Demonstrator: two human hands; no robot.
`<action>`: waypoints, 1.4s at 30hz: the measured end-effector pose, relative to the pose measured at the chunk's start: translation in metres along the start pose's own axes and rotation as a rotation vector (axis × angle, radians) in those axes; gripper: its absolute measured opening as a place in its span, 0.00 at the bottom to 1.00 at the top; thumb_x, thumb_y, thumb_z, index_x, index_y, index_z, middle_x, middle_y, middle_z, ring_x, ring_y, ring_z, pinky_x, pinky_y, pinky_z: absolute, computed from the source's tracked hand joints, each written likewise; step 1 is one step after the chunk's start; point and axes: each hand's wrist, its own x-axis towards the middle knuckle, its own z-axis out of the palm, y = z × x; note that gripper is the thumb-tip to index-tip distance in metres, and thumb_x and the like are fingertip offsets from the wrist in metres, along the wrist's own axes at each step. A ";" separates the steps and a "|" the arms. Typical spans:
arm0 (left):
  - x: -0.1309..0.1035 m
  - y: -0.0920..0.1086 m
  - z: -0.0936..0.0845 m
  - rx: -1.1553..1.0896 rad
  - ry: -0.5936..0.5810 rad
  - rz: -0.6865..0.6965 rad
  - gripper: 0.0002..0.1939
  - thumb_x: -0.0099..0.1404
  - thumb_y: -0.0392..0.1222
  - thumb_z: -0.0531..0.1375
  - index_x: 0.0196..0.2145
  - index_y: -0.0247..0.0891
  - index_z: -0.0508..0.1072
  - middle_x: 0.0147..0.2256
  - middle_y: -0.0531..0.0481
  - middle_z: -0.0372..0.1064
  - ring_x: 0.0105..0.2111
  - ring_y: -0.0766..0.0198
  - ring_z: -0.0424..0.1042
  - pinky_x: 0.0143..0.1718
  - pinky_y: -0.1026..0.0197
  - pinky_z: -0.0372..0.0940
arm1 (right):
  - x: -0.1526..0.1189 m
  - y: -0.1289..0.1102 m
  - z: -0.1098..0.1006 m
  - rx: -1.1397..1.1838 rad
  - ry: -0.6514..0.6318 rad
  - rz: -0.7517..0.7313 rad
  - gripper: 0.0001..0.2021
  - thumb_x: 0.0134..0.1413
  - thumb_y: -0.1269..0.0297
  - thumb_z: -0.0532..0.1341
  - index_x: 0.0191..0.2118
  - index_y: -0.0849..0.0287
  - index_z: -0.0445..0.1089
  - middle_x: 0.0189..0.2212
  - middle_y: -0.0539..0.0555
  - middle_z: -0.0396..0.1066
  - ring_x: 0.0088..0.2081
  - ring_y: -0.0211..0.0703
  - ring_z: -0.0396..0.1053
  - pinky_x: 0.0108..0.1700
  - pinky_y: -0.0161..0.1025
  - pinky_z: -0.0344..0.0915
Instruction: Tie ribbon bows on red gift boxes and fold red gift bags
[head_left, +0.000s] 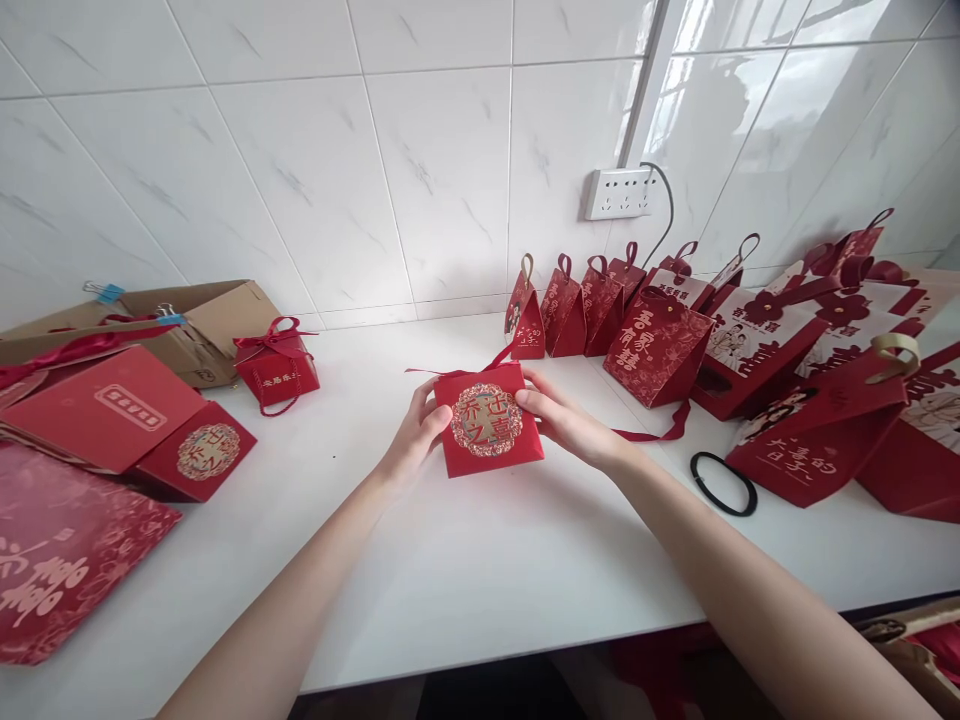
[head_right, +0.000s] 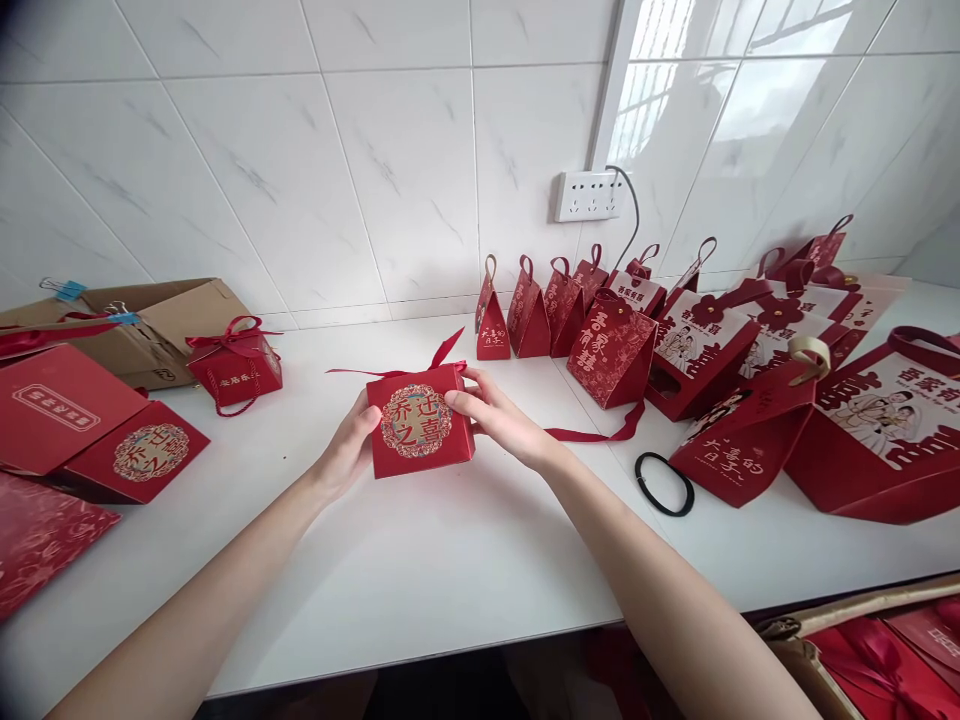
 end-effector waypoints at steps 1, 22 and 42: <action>0.000 0.001 0.000 0.009 0.012 0.007 0.42 0.48 0.63 0.65 0.54 0.42 0.56 0.50 0.42 0.65 0.50 0.45 0.67 0.48 0.46 0.64 | 0.000 0.001 -0.001 0.014 -0.016 -0.020 0.21 0.56 0.52 0.59 0.54 0.50 0.58 0.52 0.55 0.66 0.50 0.49 0.67 0.51 0.50 0.64; -0.001 -0.001 -0.007 0.256 -0.151 0.234 0.51 0.43 0.51 0.72 0.60 0.57 0.50 0.64 0.48 0.42 0.61 0.45 0.51 0.53 0.46 0.64 | -0.007 -0.004 -0.007 -0.006 -0.066 -0.224 0.43 0.33 0.74 0.58 0.61 0.46 0.49 0.55 0.52 0.62 0.48 0.51 0.65 0.47 0.48 0.63; -0.003 -0.010 -0.008 0.497 -0.114 0.351 0.49 0.48 0.45 0.70 0.60 0.54 0.46 0.61 0.45 0.50 0.61 0.47 0.53 0.57 0.45 0.59 | -0.008 -0.011 -0.005 -0.177 -0.023 -0.221 0.43 0.31 0.76 0.55 0.59 0.46 0.51 0.56 0.55 0.55 0.57 0.57 0.55 0.47 0.47 0.65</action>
